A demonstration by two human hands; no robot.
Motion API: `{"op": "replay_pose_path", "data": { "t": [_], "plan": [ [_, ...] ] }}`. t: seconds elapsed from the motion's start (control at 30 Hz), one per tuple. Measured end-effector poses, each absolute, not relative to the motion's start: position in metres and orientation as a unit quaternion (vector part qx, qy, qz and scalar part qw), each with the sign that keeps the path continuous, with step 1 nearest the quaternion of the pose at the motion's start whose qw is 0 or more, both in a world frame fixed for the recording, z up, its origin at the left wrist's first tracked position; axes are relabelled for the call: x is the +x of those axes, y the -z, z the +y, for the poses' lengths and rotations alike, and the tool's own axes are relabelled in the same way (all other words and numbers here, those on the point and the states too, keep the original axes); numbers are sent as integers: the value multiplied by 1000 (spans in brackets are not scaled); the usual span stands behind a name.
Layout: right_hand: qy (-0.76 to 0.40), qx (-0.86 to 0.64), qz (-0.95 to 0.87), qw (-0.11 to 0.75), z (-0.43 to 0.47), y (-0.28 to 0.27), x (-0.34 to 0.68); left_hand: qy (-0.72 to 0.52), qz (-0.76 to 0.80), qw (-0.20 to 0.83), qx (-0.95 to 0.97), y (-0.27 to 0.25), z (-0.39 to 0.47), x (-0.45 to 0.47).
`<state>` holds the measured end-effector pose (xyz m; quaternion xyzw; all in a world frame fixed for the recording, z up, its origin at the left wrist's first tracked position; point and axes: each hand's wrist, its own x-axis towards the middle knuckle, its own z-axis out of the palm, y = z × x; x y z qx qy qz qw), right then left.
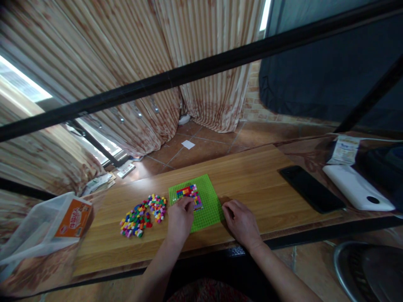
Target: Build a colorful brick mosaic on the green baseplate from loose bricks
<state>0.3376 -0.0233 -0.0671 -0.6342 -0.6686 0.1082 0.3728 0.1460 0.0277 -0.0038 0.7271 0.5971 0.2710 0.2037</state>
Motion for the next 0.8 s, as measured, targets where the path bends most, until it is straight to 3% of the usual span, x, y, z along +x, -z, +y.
{"op": "replay_pose_path", "data": {
  "t": [0.37, 0.63, 0.8],
  "plan": [
    [-89, -629, -675, 375, -23, 74, 339, -205, 612, 152, 749, 9, 26, 149],
    [-70, -623, -684, 373, -23, 81, 343, -333, 586, 208, 709, 15, -9, 134],
    [-67, -625, -688, 362, -26, 86, 348, -328, 646, 184, 665, 28, -43, 80]
  ]
}}
